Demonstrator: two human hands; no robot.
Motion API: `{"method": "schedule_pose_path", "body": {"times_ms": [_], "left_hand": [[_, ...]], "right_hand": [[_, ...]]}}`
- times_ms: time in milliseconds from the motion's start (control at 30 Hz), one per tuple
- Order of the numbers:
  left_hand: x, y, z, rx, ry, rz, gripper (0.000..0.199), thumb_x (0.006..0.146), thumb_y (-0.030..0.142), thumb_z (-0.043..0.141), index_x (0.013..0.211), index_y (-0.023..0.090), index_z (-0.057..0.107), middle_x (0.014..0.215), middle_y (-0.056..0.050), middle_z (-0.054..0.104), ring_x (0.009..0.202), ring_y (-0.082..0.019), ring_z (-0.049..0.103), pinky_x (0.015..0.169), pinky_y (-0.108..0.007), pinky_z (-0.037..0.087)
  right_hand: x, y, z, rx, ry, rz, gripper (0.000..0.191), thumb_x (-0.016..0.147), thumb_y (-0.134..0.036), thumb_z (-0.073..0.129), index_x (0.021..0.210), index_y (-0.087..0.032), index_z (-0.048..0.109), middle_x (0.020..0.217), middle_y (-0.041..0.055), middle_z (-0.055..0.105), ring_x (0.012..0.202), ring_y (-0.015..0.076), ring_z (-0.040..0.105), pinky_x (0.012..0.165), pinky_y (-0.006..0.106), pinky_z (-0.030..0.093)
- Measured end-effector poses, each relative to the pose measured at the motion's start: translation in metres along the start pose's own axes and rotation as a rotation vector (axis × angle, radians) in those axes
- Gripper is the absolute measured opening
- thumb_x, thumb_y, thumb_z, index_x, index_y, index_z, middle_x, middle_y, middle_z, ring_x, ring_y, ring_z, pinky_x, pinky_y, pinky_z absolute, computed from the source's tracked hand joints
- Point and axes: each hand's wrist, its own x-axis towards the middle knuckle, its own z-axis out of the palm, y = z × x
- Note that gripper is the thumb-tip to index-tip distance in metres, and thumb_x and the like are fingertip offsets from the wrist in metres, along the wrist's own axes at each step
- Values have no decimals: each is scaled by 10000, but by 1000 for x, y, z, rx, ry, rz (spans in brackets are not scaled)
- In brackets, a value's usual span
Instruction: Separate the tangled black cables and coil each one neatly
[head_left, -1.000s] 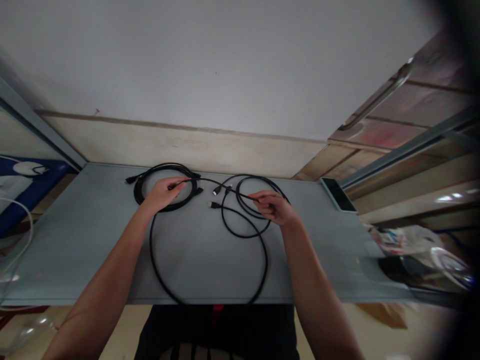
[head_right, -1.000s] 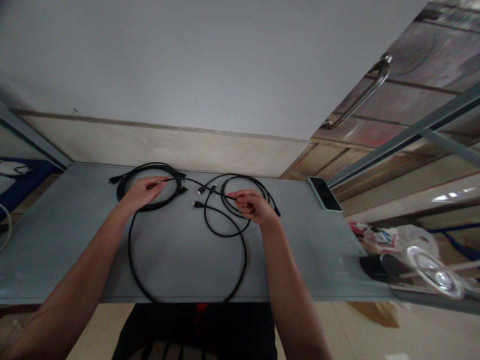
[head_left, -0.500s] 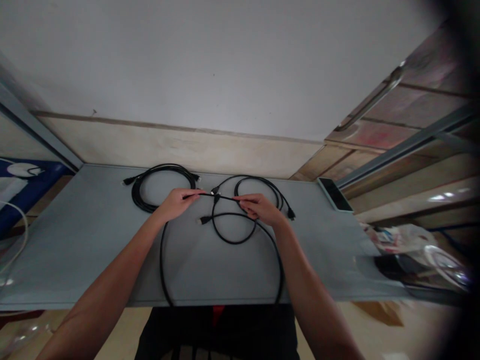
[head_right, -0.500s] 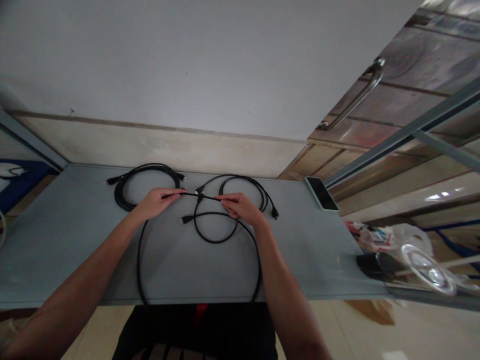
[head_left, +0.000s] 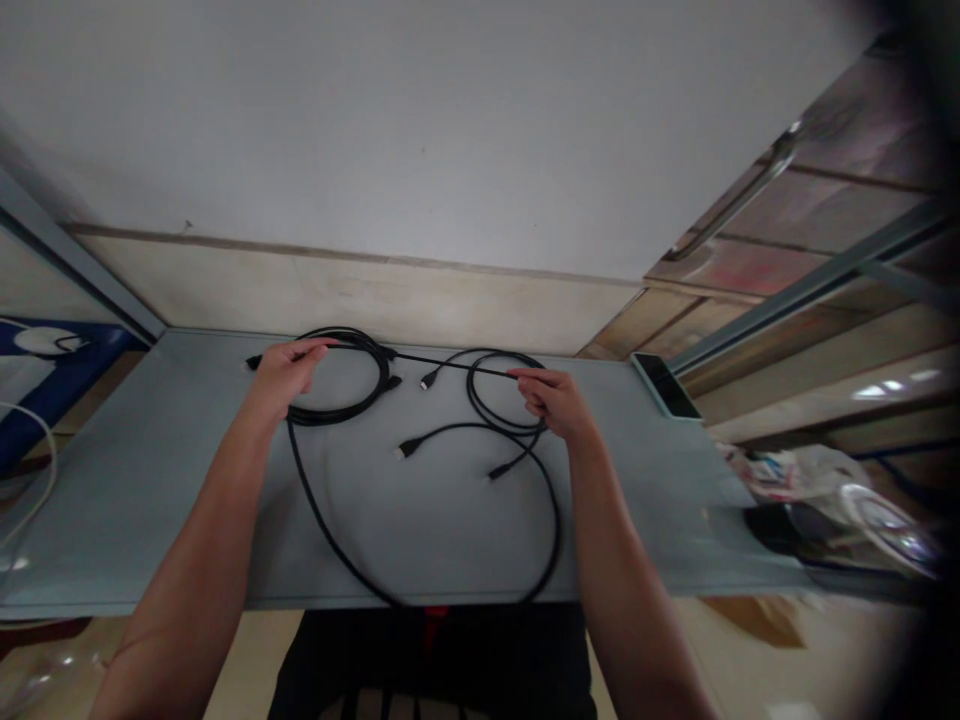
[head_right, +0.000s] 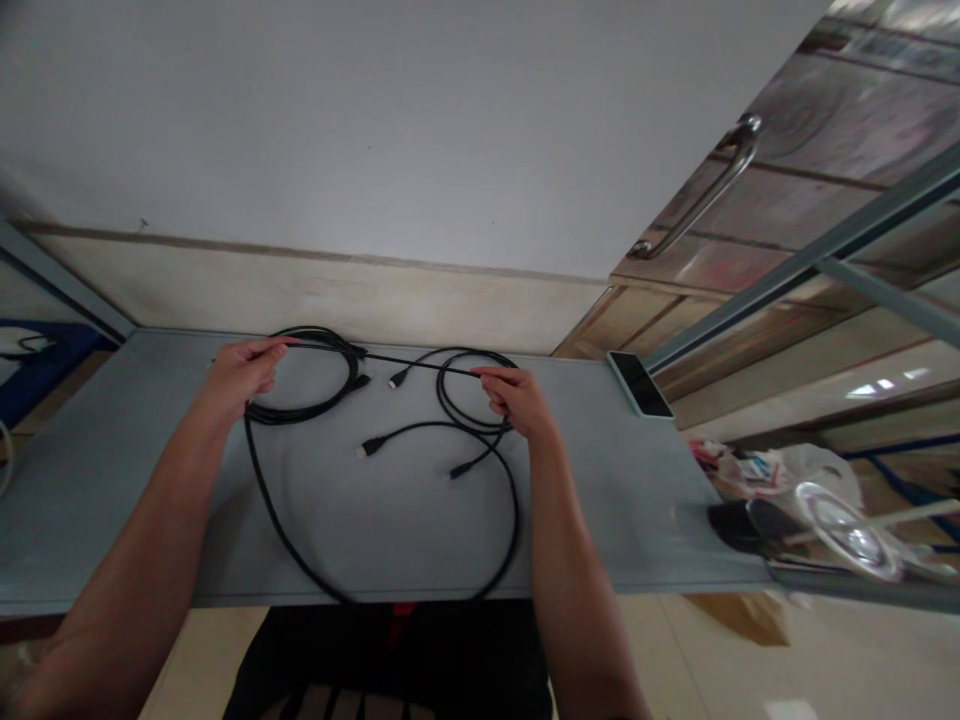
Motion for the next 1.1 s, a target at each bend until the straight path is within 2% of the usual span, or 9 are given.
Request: {"method": "schedule_pose_path", "body": {"times_ms": [267,367,467,533,633,800,900,1033,1100], "left_hand": [[1,6,-13,-219,138,33,299,762,319,696,1018,165,716,460,96,275,380,-39,213,371,-189,196],[1,6,-15,-278,8,-12,296,755,293,706,1021,163,714,474,87,339,376,-34,248,368,-178,201],[1,6,-17,-301,-63,-88,270,736,294,729,953,134,722,596,15,533,393,-21,319,368,-174,221],[1,5,-17,-301,-89,-123,313,732,296,741,1000,136,718,658,-16,597,394,-14,327,372,-169,224],[0,3,-15,-236,-226,-166,404,755,311,740,1125,157,693,634,-10,599,394,-21,331,385,-165,234],[-7,6,-7,-24,-543,-232,387,797,368,706,1102,131,714,578,-25,587,419,-61,386,391,-186,241],[-16,13,-4,17,-723,-272,479,800,361,707,1227,148,664,671,-54,648,430,-58,381,403,-197,269],[-25,20,7,-64,-795,-267,791,866,354,636,1545,273,238,845,-70,708,433,-49,378,426,-193,296],[-27,19,18,-23,-838,-247,791,884,387,607,1553,249,209,818,-70,709,431,-57,400,426,-193,303]], "right_hand": [[8,5,-3,-50,187,-125,308,707,-352,744,935,-147,706,536,-71,384,414,44,256,383,223,171],[7,8,-3,-50,135,-60,295,707,-343,741,922,-148,689,533,-75,392,405,37,240,373,214,165],[3,8,-6,-34,-28,65,287,704,-320,748,917,-142,680,548,-70,414,403,30,243,367,199,148],[-1,6,-10,-13,-126,119,273,708,-307,747,914,-140,681,539,-75,396,401,28,243,364,190,140],[-8,0,-14,-2,-252,184,249,719,-291,740,902,-131,689,501,-95,321,400,29,222,362,182,124],[-12,-5,-14,-32,-441,345,269,706,-269,751,914,-105,706,515,-99,301,415,23,191,365,178,103],[-9,-2,-14,-14,-386,305,261,703,-263,754,907,-109,702,500,-99,312,407,27,204,358,179,108],[-4,2,-16,97,-145,130,252,714,-281,749,908,-132,688,485,-101,323,396,29,203,350,180,123],[-4,2,-15,91,-163,142,244,717,-279,749,901,-129,690,488,-102,314,399,28,199,352,179,124]]}}
